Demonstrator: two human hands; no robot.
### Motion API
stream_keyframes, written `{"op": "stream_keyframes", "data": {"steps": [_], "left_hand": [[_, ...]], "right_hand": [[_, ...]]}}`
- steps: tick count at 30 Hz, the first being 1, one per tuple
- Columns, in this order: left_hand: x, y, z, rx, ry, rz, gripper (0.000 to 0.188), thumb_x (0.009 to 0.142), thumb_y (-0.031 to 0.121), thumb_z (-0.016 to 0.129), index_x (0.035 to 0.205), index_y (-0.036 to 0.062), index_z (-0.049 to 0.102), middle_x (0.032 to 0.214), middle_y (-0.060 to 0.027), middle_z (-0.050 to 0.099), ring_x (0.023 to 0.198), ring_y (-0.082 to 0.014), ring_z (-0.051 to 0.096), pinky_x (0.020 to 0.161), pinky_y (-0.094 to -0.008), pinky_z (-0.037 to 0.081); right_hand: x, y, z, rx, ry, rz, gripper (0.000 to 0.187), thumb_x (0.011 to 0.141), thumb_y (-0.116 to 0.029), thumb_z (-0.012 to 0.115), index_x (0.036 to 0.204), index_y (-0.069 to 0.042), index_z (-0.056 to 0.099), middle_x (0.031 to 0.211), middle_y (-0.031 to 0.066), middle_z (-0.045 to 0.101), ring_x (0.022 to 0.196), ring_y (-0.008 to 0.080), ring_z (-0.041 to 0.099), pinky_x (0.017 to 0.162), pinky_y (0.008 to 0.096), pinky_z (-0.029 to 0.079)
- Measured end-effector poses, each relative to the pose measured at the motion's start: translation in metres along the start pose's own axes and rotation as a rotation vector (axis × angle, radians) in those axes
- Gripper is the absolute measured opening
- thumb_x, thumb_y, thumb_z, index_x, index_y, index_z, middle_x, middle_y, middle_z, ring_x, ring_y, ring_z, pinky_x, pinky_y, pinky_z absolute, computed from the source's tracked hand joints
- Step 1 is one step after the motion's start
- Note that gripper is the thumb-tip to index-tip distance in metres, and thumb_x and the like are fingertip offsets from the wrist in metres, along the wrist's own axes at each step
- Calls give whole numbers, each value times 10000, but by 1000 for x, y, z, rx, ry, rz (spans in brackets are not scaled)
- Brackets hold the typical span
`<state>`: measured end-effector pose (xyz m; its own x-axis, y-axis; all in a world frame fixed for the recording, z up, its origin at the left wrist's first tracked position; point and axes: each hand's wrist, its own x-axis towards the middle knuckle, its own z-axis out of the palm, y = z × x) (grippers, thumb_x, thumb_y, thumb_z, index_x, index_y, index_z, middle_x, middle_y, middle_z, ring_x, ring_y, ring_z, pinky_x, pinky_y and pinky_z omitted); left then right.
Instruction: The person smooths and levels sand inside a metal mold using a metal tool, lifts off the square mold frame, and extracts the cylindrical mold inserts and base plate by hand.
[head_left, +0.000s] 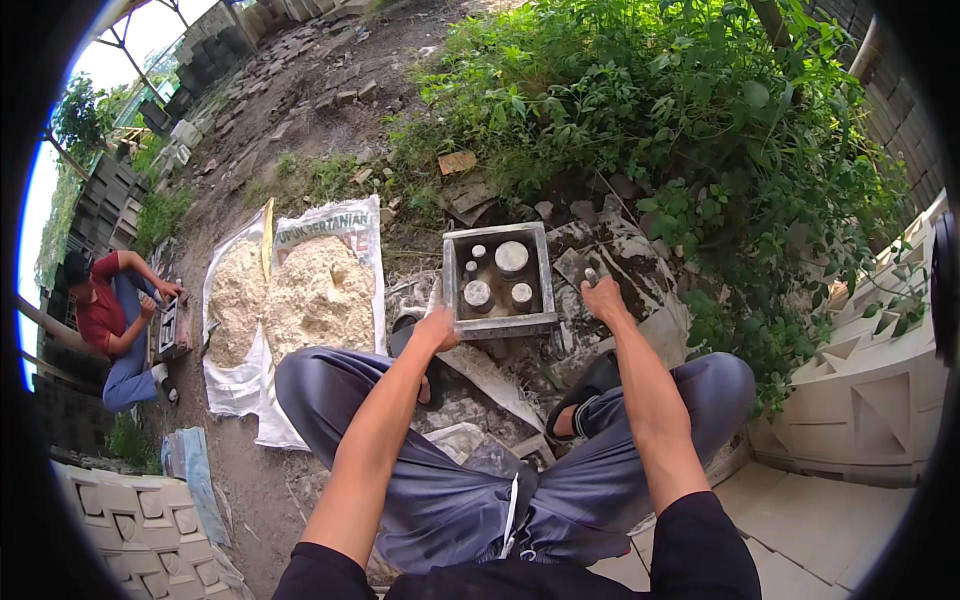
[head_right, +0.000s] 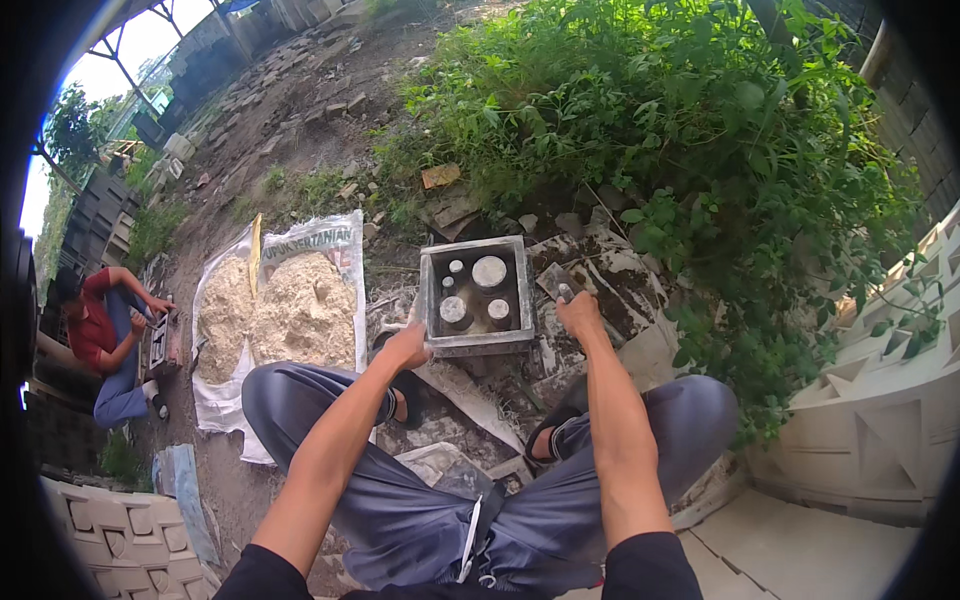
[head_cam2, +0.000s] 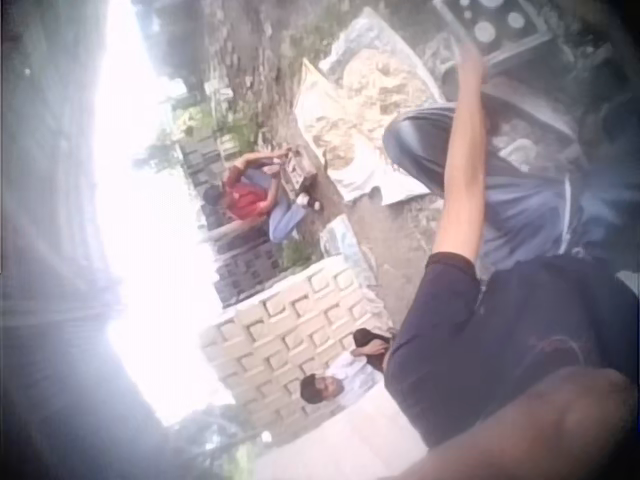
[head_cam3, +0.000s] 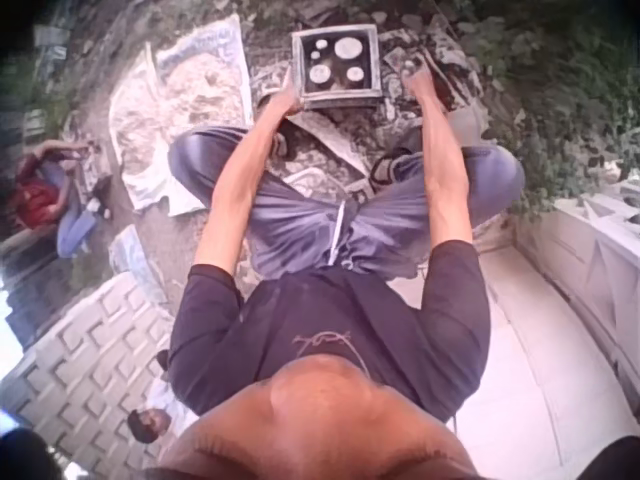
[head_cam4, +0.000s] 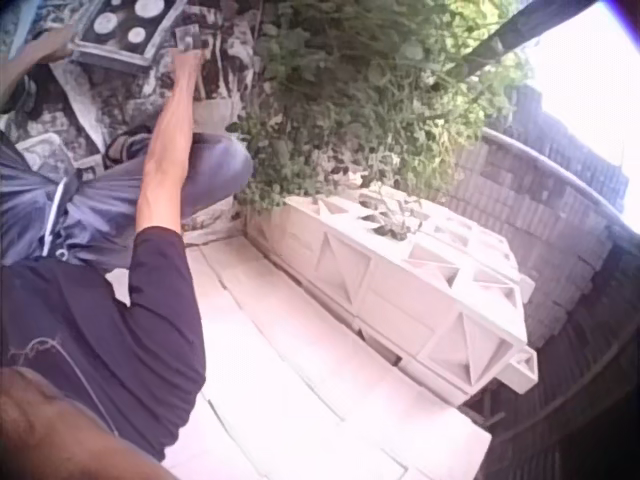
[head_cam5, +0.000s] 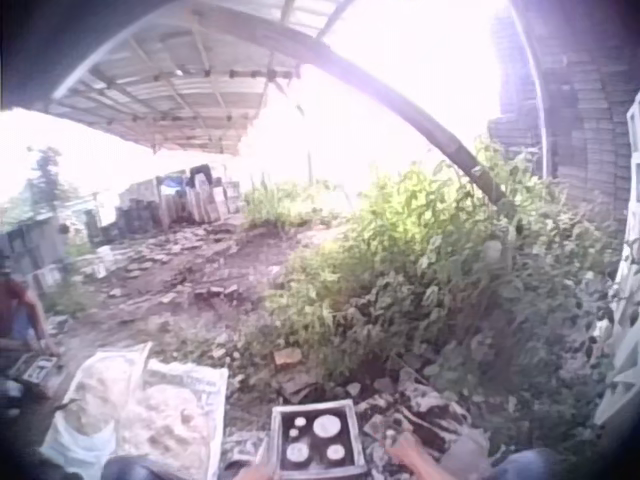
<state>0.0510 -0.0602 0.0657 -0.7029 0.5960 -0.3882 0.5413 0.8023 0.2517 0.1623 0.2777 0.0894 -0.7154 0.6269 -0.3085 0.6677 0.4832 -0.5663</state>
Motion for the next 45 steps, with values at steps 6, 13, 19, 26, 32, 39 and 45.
{"op": "stream_keyframes", "data": {"steps": [6,13,19,26,32,39,45], "left_hand": [[-12,-3,56,176,-251,64,318,819,226,554,1053,11,550,1045,-194,587,943,-383,612,773,-464,515],[-16,13,98,164,-42,277,240,862,184,460,1013,24,555,1005,-168,574,916,-351,608,719,-460,518],[11,38,71,109,-254,32,292,817,187,490,1037,40,614,1112,-180,598,1012,-336,604,792,-462,504],[-5,-10,58,57,-407,-406,388,797,197,534,1155,71,615,1175,-150,610,1092,-299,592,854,-446,479],[-9,7,96,37,-110,-15,445,801,214,503,1213,46,490,1009,-215,627,950,-361,624,842,-477,487],[-28,23,94,-18,-236,-124,496,798,158,511,1272,48,419,1056,-186,638,951,-330,640,782,-468,482],[-41,12,99,-151,-181,-100,506,809,173,507,1279,35,383,1068,-209,624,944,-363,630,802,-481,486]], "right_hand": [[33,20,2,46,-103,104,502,877,-239,540,1270,61,454,1157,271,566,1068,395,561,884,458,482],[39,83,36,-63,-70,156,433,887,-114,434,1287,51,428,1217,259,524,1085,389,541,899,473,463],[5,39,58,-329,-445,8,273,807,-161,534,982,14,650,994,192,655,899,338,651,690,412,535],[-91,11,153,-381,-794,-147,658,851,-153,448,1421,26,173,1151,295,557,1031,423,562,902,507,431],[-83,18,159,-237,-533,76,816,799,-133,499,1443,33,27,1118,304,579,1027,417,590,887,453,476],[-86,34,200,-381,-299,12,908,818,-122,527,1425,11,-134,950,265,644,867,385,648,779,441,521],[-92,18,223,-320,-251,7,765,853,-128,488,1442,0,17,909,221,661,823,359,664,714,448,535]]}}
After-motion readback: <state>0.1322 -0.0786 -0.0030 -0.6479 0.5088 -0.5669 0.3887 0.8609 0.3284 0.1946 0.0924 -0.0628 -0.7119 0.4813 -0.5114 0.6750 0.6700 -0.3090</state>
